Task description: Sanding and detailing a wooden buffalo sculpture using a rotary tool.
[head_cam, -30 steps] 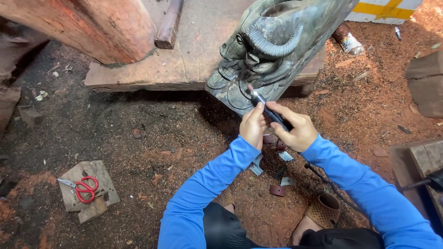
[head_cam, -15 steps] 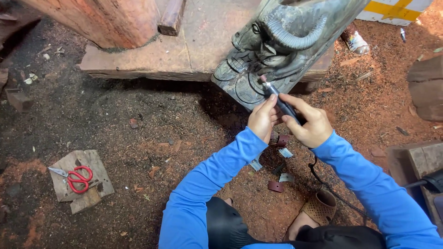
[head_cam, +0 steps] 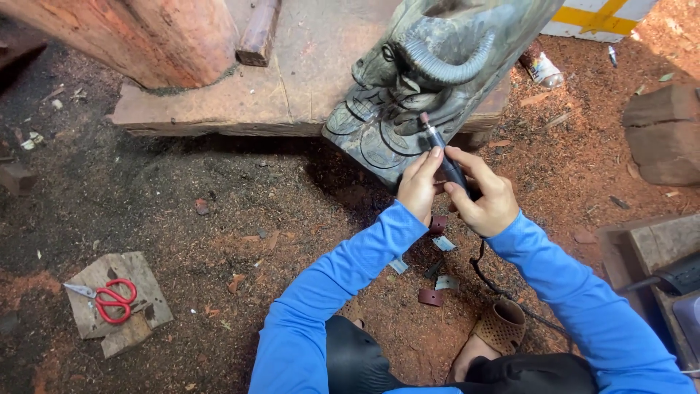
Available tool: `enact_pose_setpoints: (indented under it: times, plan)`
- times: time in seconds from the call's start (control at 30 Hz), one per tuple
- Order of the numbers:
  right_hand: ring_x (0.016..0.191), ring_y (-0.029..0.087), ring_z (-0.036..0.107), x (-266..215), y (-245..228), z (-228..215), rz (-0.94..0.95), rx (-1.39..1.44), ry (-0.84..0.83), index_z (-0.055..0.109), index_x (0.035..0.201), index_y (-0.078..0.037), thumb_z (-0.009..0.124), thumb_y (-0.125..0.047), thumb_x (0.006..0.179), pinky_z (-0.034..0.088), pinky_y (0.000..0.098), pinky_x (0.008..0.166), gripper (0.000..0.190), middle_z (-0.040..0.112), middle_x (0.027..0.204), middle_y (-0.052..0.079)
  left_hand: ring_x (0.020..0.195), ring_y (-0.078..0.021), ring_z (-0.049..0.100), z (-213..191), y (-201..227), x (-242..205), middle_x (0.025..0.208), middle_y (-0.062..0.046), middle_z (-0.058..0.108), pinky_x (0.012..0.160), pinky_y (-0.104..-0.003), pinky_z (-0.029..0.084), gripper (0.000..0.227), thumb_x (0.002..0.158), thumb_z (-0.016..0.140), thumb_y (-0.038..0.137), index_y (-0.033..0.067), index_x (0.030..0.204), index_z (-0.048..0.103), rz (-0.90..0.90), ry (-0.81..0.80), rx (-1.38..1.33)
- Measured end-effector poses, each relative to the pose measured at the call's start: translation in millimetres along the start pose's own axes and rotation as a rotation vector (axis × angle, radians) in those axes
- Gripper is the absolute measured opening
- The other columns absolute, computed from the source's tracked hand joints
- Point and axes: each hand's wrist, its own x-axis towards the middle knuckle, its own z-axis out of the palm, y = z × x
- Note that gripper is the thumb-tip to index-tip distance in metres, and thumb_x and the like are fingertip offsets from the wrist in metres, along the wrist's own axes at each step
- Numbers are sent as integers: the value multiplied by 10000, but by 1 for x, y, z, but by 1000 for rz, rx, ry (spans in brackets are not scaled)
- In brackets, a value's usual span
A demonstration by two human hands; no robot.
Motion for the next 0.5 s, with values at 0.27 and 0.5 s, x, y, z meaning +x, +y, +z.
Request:
enact_pose_setpoints:
  times: [0.27,0.5]
  plan:
    - [553,318,710,0,5,-6,-2,70,30,616,1404,-39,660,10,910,562,396,407,498,726,1069,299,945,-283,696,6,-8,3,1025,-139,690,768,-395,579,352,995,717,383,56,1126,732,58,36,28]
    - [749,410,734,4,9,-10,-32,18,36,665,1359,-86,705,-41,873,607,467,497,490,739,1145,243,986,-261,691,15,8,-7,1060,-113,681,774,-368,570,393,1009,681,431,74,1166,730,65,8,89]
